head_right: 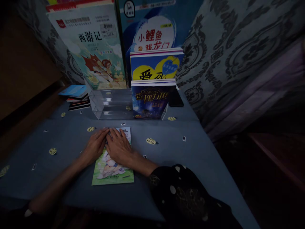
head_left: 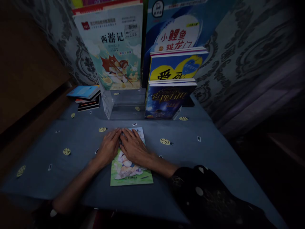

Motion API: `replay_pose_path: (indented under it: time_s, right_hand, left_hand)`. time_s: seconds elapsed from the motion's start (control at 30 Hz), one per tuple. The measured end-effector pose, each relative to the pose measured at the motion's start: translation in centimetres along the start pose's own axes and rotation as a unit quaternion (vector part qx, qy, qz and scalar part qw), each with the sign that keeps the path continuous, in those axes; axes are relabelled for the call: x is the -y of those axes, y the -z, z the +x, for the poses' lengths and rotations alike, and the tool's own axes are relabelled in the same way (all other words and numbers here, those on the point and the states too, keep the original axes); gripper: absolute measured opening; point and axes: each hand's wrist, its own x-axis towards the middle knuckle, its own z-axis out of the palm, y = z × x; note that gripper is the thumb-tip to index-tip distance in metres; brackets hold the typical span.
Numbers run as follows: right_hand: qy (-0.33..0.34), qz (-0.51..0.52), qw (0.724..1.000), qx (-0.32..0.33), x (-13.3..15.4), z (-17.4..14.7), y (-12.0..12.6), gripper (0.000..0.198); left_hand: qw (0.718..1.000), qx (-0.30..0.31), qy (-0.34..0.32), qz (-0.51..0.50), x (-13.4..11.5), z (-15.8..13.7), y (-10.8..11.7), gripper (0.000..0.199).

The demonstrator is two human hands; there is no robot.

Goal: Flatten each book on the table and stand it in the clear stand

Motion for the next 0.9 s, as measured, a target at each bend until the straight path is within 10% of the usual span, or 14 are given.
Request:
replay_pose_path:
  time_s: [0.9]
  right_hand:
    - [-0.034, -0.004, 0.999, -0.023, -3.7, -2.6, 0.6, 0.047]
  left_hand:
    - [0.998, 0.037, -0.005, 0.058, -0.6, 0.9, 0.8, 0.042]
